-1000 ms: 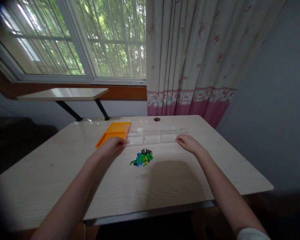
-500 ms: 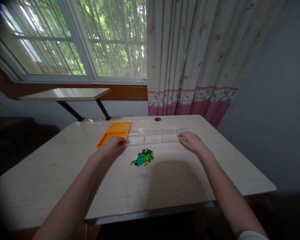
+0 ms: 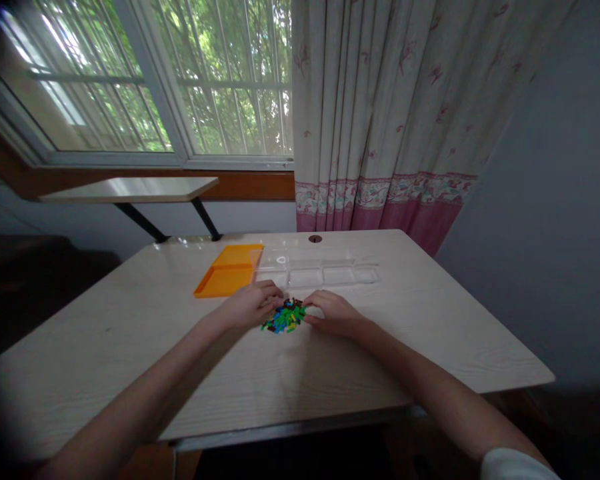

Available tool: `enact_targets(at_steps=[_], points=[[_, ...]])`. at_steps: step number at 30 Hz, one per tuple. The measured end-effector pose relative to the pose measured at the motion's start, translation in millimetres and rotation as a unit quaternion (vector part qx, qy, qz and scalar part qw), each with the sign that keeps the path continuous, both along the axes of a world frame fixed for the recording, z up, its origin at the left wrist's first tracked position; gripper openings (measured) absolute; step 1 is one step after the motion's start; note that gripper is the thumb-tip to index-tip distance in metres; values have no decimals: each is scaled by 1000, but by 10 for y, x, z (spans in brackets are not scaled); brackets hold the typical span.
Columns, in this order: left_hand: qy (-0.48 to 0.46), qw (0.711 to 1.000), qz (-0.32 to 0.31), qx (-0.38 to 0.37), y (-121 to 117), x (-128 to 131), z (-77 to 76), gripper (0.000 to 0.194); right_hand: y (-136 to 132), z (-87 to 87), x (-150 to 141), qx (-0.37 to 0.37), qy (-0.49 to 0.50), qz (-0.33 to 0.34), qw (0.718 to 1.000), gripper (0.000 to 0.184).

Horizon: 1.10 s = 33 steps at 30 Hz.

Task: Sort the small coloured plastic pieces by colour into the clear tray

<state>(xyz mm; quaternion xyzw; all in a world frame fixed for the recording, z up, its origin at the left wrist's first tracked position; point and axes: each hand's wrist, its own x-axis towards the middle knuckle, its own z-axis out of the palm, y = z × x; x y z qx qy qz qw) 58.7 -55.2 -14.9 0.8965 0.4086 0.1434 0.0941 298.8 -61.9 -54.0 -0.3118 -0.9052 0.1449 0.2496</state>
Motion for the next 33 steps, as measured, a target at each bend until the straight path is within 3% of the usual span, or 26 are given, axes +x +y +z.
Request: enact_targets(at_steps=[8,11,18,23,33], points=[[9,990,8,-137,-126,-291,-79,33,16,-29,36,-4,-8,23,1000,21],[9,987,10,-157,-101,-319,-127,29,16,-20,31,2,-13,26,1000,17],[-31,988,-14,-150,-83,-256,-174,21,23,-22,27,7,-15,32,999,13],[-54,989,-25,-132,-120,-232,-181,25,32,-23,32,11,-15,33,999,13],[-63,996,-22,-62,-111,-108,-288,17,44,-36,44,18,-22,20,999,17]])
